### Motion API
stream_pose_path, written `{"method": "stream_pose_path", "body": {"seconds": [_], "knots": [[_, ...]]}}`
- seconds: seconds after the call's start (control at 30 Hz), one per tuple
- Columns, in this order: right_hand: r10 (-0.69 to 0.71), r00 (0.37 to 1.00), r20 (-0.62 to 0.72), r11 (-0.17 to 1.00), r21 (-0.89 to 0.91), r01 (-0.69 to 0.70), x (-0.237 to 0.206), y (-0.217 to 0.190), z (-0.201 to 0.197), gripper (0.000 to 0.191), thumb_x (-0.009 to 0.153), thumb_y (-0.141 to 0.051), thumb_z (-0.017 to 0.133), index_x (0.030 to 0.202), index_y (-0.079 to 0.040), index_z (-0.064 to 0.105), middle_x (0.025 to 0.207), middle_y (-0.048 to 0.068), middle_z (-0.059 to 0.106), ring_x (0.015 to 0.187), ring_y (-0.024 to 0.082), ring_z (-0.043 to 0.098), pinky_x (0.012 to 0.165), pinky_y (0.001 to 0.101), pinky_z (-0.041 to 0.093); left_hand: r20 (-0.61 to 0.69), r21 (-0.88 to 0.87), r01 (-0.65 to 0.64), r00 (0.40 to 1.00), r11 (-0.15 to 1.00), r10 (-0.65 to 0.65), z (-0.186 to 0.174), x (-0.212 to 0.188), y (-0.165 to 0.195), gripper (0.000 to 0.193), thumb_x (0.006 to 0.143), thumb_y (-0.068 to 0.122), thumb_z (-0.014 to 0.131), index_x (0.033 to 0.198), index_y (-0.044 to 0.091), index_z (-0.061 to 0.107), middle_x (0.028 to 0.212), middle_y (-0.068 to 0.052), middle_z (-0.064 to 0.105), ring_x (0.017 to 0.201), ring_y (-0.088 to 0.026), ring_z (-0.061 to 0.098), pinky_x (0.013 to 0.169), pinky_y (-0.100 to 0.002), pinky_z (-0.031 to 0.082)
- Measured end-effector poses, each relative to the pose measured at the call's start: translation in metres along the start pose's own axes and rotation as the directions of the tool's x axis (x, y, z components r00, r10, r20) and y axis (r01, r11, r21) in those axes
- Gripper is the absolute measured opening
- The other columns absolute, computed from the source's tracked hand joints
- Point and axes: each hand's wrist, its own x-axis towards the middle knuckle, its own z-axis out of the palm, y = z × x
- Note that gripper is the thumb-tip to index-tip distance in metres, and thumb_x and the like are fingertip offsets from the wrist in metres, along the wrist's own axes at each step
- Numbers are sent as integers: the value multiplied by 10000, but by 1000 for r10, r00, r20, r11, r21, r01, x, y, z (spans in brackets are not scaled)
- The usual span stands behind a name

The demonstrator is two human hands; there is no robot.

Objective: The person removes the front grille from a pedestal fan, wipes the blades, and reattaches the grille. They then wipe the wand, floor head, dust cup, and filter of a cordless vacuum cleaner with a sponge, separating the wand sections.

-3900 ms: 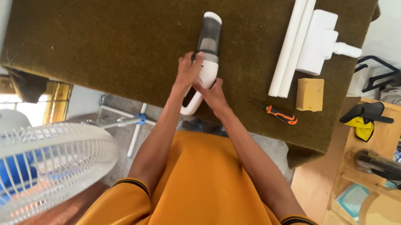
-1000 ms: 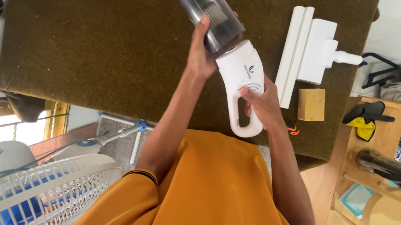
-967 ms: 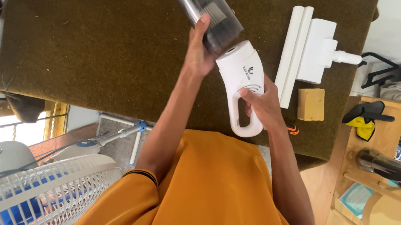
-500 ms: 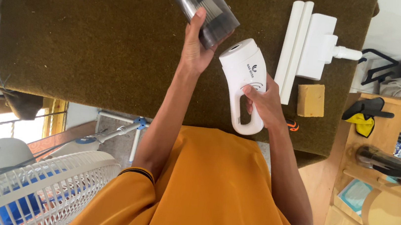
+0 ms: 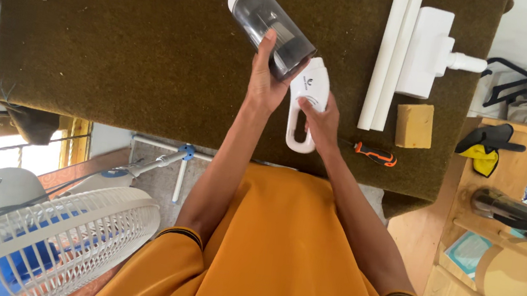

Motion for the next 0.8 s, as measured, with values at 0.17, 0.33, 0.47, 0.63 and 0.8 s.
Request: {"method": "stream_pose_path", "body": {"seconds": [0.17,0.33,0.47,0.63,0.8], "knots": [[-1,1000,-12,999,-39,1,-5,2,6,452,880,-260,798,1226,-30,622,854,18,670,558,68,542,460,257,437,-21,-37,9,1000,999,-10,-3,-9,-9,981,761,525,829,1440,-4,357,1316,-200,519,1224,-332,589,1036,-511,581],[-278,960,-40,792,-575,205,-15,4,5,545,903,-362,873,1308,-66,662,1093,129,665,1043,270,598,888,417,511,-8,-52,15,1000,999,-15,-6,-18,-11,945,779,507,828,1431,-6,376,1311,-211,538,1220,-342,603,1044,-507,575],[-294,951,-96,815,-545,197,-18,9,0,857,861,-423,838,1515,-71,411,1267,188,480,1160,327,539,988,450,453,21,-81,17,1000,997,-15,-6,-23,-14,956,785,503,834,1444,-17,378,1309,-197,541,1233,-333,588,1084,-508,536],[-181,978,-102,707,-705,57,-17,9,-9,854,882,-389,876,1533,-105,402,1285,190,431,1155,337,508,972,483,358,59,-145,49,997,988,-40,-2,-27,-17,919,788,486,838,1439,13,395,1331,-176,548,1270,-318,572,1156,-481,475],[-358,918,-170,928,-175,329,-20,-5,-15,342,995,-200,733,1254,7,648,1092,105,651,960,169,621,845,301,517,93,-150,63,994,987,-49,5,-29,-25,854,813,489,825,1421,42,425,1302,-142,552,1221,-290,582,1100,-469,501]]}}
